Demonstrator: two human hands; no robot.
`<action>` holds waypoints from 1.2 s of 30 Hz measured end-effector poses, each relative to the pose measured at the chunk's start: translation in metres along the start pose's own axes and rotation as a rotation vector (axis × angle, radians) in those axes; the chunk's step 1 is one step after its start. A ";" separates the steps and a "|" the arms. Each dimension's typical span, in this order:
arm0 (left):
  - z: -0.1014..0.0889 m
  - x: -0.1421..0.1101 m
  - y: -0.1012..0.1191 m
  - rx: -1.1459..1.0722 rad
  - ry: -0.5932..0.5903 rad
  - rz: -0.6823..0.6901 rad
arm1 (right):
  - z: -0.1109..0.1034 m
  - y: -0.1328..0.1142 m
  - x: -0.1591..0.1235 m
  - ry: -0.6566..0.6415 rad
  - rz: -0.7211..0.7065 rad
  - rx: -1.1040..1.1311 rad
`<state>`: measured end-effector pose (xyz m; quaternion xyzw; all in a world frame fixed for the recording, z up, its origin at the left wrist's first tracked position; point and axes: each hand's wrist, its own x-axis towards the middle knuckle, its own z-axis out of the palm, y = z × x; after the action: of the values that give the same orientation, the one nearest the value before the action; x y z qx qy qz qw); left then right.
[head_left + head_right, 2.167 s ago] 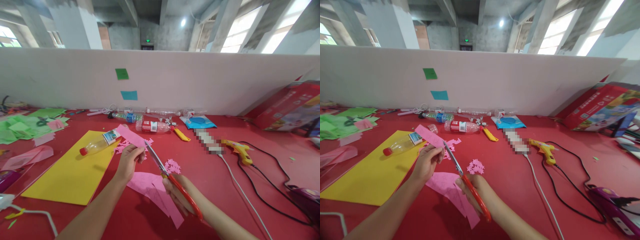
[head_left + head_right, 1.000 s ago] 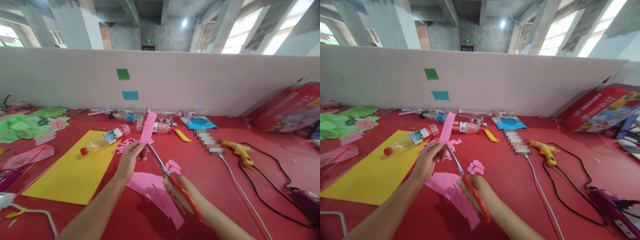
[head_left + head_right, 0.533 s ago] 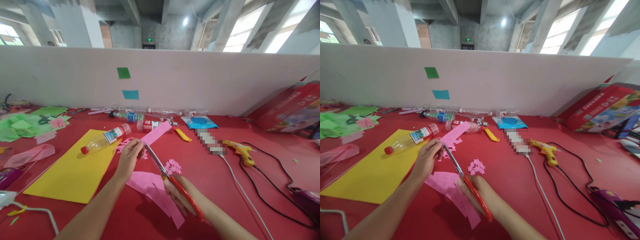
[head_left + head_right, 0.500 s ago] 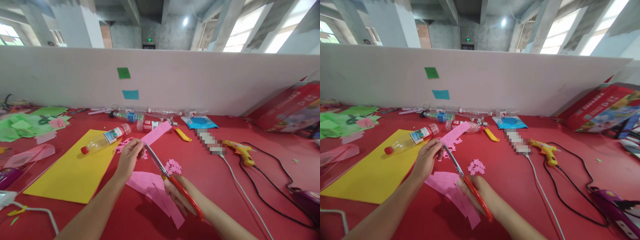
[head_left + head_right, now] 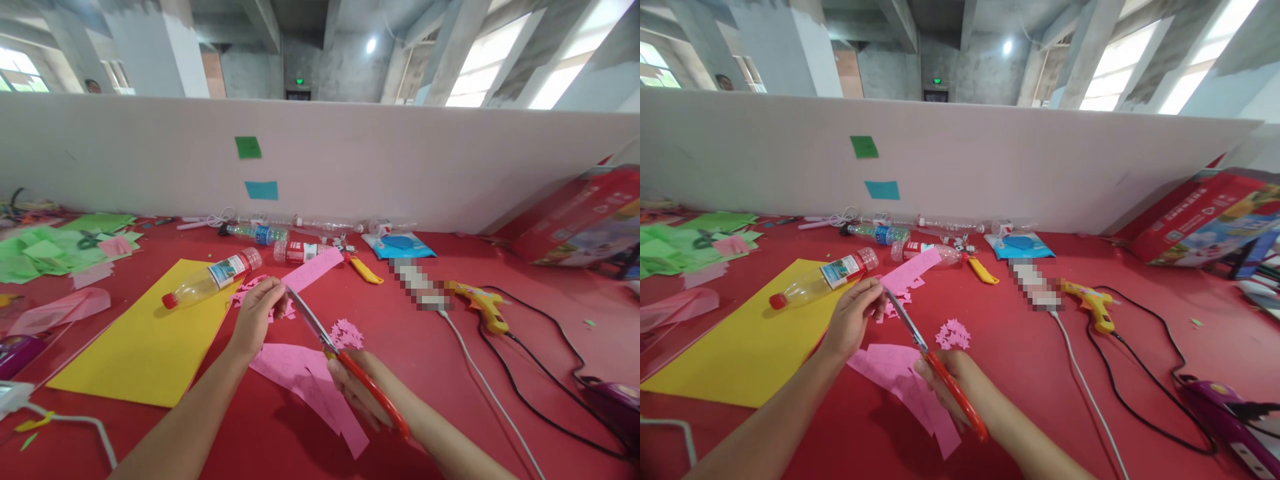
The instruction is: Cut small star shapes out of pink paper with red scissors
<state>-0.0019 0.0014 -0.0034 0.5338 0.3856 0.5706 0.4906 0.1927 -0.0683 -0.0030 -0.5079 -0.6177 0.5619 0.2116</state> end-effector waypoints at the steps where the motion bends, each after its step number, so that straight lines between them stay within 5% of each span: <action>1: 0.000 0.000 0.000 0.003 -0.003 0.003 | 0.000 0.000 0.000 -0.005 0.009 0.007; 12: 0.000 -0.001 0.005 0.093 0.034 0.001 | 0.000 0.002 -0.001 0.009 -0.078 -0.018; 36: -0.001 0.001 0.000 -0.077 0.063 -0.002 | -0.003 0.006 0.002 -0.077 0.072 0.112</action>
<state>-0.0025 0.0021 -0.0031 0.4961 0.3792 0.6009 0.4989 0.1964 -0.0659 -0.0082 -0.4951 -0.5742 0.6220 0.1955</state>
